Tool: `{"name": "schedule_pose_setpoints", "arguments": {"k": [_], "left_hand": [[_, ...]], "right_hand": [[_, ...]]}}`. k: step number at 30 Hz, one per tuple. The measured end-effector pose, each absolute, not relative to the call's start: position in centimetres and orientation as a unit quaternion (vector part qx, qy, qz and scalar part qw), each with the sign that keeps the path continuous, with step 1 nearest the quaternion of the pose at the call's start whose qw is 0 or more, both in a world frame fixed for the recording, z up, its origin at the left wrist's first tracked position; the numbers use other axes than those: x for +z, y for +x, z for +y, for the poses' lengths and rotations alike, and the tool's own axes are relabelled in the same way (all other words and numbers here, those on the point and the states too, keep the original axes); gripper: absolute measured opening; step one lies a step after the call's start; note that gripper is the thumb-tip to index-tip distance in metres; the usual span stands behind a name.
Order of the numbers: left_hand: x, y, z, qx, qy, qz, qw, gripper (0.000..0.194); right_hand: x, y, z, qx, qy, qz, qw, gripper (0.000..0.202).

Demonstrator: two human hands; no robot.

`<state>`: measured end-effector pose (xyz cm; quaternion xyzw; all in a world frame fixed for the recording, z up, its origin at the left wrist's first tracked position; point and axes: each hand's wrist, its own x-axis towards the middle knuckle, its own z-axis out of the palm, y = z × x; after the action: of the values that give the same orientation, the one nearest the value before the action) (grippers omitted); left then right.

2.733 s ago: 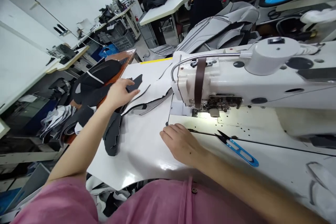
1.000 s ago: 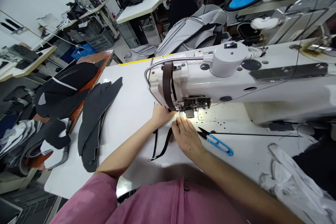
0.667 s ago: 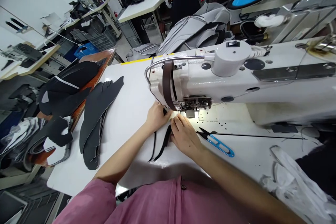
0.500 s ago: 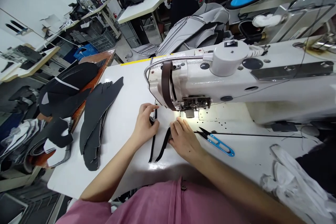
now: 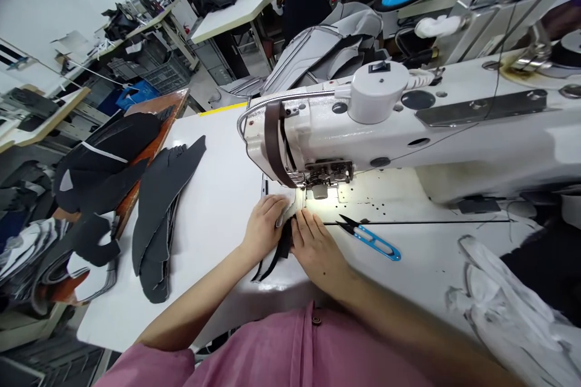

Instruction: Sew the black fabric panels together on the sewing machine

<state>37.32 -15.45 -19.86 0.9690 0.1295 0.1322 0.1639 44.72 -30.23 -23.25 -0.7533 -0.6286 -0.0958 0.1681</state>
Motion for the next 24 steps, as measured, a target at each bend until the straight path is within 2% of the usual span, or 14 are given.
{"name": "schedule_pose_setpoints", "arguments": {"k": [4, 9, 17, 24], "left_hand": [[-19.2, 37.7, -15.9, 0.086, 0.991, 0.082, 0.067, 0.027], [-19.4, 38.8, -16.7, 0.003, 0.998, 0.068, 0.011, 0.021], [-18.8, 39.3, -17.3, -0.053, 0.998, 0.035, -0.01, 0.028], [-18.5, 39.8, -16.9, -0.068, 0.996, 0.033, 0.055, 0.026]], "right_hand": [[-23.6, 44.5, -30.3, -0.117, -0.749, -0.629, 0.173, 0.04], [-23.7, 44.4, -30.3, -0.136, -0.744, -0.627, 0.187, 0.034], [-24.4, 44.2, -30.5, -0.128, -0.737, -0.63, 0.208, 0.03], [-23.9, 44.3, -30.6, -0.102, -0.75, -0.616, 0.221, 0.03]]}}
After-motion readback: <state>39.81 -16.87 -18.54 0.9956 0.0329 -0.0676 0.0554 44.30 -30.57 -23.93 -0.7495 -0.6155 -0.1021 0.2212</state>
